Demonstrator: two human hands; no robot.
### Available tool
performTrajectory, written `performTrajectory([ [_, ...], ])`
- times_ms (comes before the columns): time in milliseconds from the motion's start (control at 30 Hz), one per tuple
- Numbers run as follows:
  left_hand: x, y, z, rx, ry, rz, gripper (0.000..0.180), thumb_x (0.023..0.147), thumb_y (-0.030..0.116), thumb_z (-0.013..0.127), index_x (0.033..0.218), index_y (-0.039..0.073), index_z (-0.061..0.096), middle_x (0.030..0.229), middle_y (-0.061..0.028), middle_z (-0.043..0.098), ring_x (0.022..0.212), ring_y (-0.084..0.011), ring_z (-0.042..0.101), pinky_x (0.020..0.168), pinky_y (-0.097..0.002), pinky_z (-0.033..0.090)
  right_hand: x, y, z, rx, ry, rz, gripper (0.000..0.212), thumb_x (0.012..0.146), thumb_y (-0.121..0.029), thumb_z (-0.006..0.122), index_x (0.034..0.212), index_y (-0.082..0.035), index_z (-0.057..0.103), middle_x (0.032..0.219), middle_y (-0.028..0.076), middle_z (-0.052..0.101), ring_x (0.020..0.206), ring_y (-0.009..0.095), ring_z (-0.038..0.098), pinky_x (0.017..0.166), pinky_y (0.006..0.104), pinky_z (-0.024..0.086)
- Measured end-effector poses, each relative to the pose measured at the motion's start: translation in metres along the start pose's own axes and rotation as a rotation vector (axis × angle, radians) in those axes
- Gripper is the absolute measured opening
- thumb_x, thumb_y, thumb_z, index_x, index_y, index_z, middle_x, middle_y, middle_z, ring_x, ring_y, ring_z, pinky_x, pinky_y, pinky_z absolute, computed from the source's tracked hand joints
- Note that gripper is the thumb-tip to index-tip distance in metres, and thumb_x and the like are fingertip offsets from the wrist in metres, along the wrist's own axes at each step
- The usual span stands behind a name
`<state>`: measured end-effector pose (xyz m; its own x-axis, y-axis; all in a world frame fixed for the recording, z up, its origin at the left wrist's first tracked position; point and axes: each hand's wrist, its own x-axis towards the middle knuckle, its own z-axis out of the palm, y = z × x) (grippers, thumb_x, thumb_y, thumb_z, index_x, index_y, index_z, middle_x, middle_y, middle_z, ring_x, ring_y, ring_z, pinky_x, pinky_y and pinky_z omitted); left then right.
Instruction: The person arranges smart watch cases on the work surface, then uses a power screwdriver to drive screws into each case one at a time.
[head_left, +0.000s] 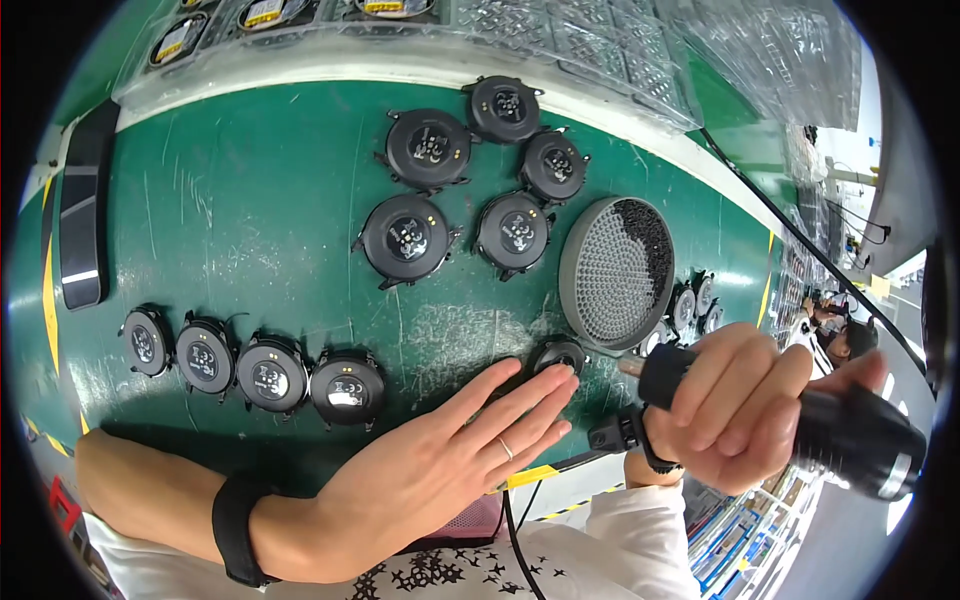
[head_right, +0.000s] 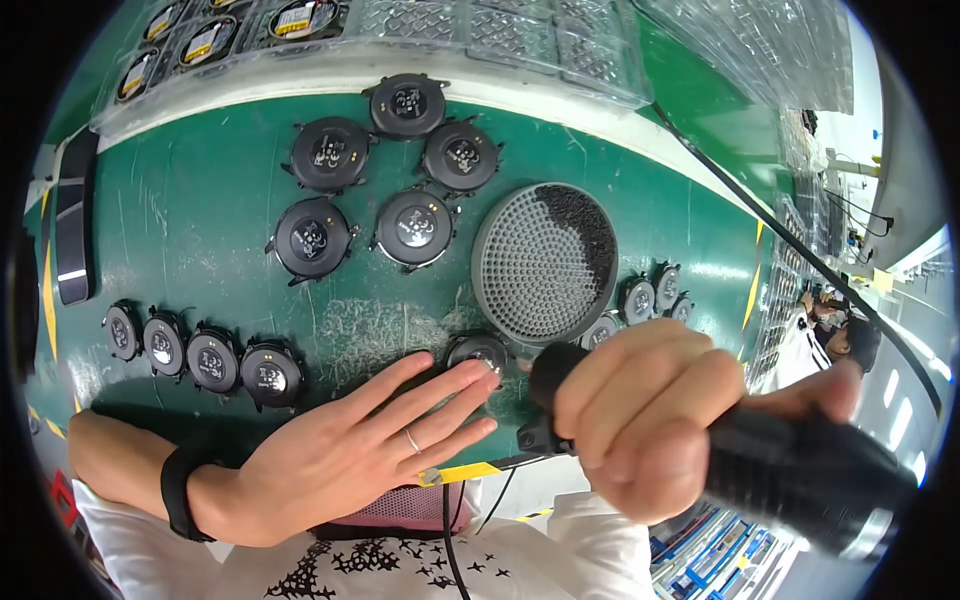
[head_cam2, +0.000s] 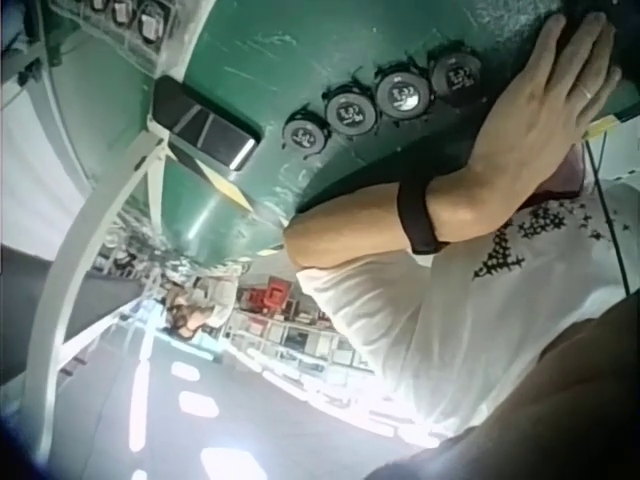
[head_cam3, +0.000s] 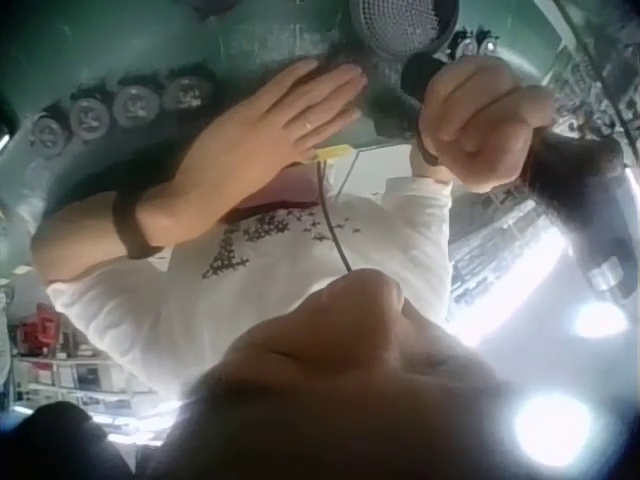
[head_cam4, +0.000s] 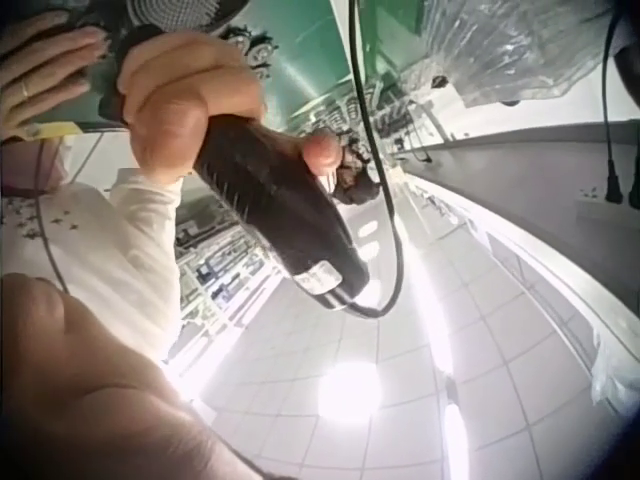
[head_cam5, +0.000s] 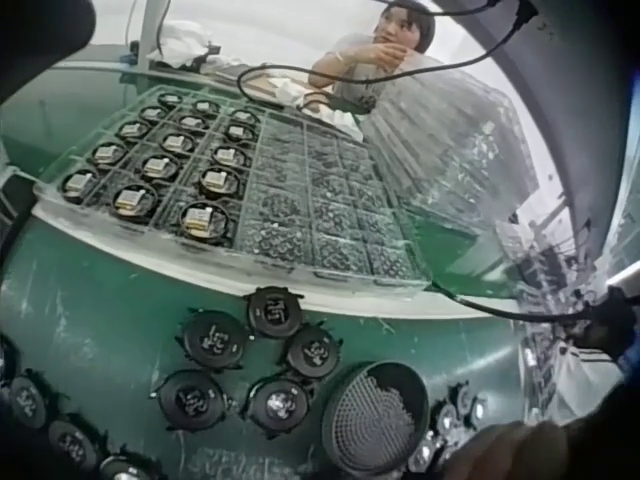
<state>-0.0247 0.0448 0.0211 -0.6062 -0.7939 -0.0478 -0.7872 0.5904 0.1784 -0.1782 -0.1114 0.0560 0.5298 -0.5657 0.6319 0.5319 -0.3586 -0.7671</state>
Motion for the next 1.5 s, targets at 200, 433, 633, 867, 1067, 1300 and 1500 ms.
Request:
performTrajectory([
  [200, 0.0, 0.001, 0.005, 0.088, -0.027, -0.019, 0.065, 0.098, 0.035, 0.045, 0.159, 0.015, 0.039, 0.169, -0.0022, 0.029, 0.157, -0.0207, 0.023, 0.131, -0.0448, 0.015, -0.004, 0.009, -0.004, 0.043, -0.157, 0.034, 0.052, 0.099, -0.001, 0.048, 0.149, -0.007, 0.036, 0.068, 0.002, 0.05, 0.041, 0.008, 0.048, 0.038, 0.0232, 0.046],
  [433, 0.003, -0.007, -0.009, 0.188, -0.098, 0.026, 0.064, 0.098, 0.035, 0.044, 0.158, 0.014, 0.041, 0.168, -0.0015, 0.029, 0.157, -0.0185, 0.021, 0.131, -0.044, 0.014, -0.004, 0.019, -0.008, 0.136, -0.259, 0.068, 0.059, 0.099, -0.002, 0.048, 0.156, -0.005, 0.032, 0.071, 0.004, 0.053, 0.043, 0.009, 0.05, 0.04, 0.023, 0.048],
  [633, 0.001, -0.006, -0.005, 0.178, -0.094, 0.018, 0.063, 0.098, 0.035, 0.045, 0.158, 0.014, 0.041, 0.168, -0.0005, 0.03, 0.157, -0.0177, 0.021, 0.132, -0.0435, 0.014, -0.008, 0.018, 0.004, 0.008, -0.18, 0.057, 0.055, 0.1, -0.003, 0.048, 0.153, -0.003, 0.035, 0.071, 0.004, 0.053, 0.045, 0.009, 0.051, 0.041, 0.0229, 0.049],
  [867, 0.004, -0.006, 0.0, 0.049, -0.038, -0.037, 0.062, 0.098, 0.034, 0.045, 0.157, 0.013, 0.043, 0.166, 0.0004, 0.032, 0.156, -0.0173, 0.023, 0.132, -0.0431, 0.014, -0.005, 0.013, 0.015, -0.071, -0.188, 0.15, 0.041, 0.102, -0.004, 0.049, 0.142, -0.006, 0.042, 0.072, 0.004, 0.053, 0.046, 0.01, 0.051, 0.042, 0.024, 0.049],
  [1067, 0.004, -0.007, -0.002, 0.128, -0.096, 0.012, 0.062, 0.098, 0.034, 0.045, 0.156, 0.013, 0.044, 0.165, 0.0005, 0.033, 0.156, -0.0175, 0.024, 0.131, -0.0431, 0.016, -0.003, 0.017, 0.009, -0.041, -0.296, 0.168, 0.038, 0.102, -0.004, 0.052, 0.137, -0.012, 0.042, 0.073, 0.004, 0.054, 0.047, 0.011, 0.053, 0.043, 0.0249, 0.05],
  [1300, 0.002, -0.005, -0.006, 0.161, -0.093, 0.023, 0.062, 0.098, 0.034, 0.046, 0.156, 0.013, 0.045, 0.162, 0.0, 0.038, 0.154, -0.0204, 0.028, 0.13, -0.0438, 0.02, -0.002, 0.012, 0.011, -0.083, -0.338, 0.172, 0.039, 0.101, -0.003, 0.053, 0.137, -0.013, 0.044, 0.072, 0.003, 0.054, 0.047, 0.011, 0.054, 0.044, 0.0253, 0.05],
  [1500, 0.0, 0.001, 0.004, 0.086, 0.043, -0.013, 0.061, 0.097, 0.036, 0.049, 0.153, 0.011, 0.049, 0.154, -0.0031, 0.044, 0.151, -0.0227, 0.032, 0.125, -0.0459, 0.03, -0.003, 0.001, -0.001, -0.067, -0.104, 0.062, 0.05, 0.099, -0.002, 0.049, 0.148, -0.01, 0.041, 0.068, 0.001, 0.049, 0.042, 0.01, 0.044, 0.041, 0.0256, 0.044],
])
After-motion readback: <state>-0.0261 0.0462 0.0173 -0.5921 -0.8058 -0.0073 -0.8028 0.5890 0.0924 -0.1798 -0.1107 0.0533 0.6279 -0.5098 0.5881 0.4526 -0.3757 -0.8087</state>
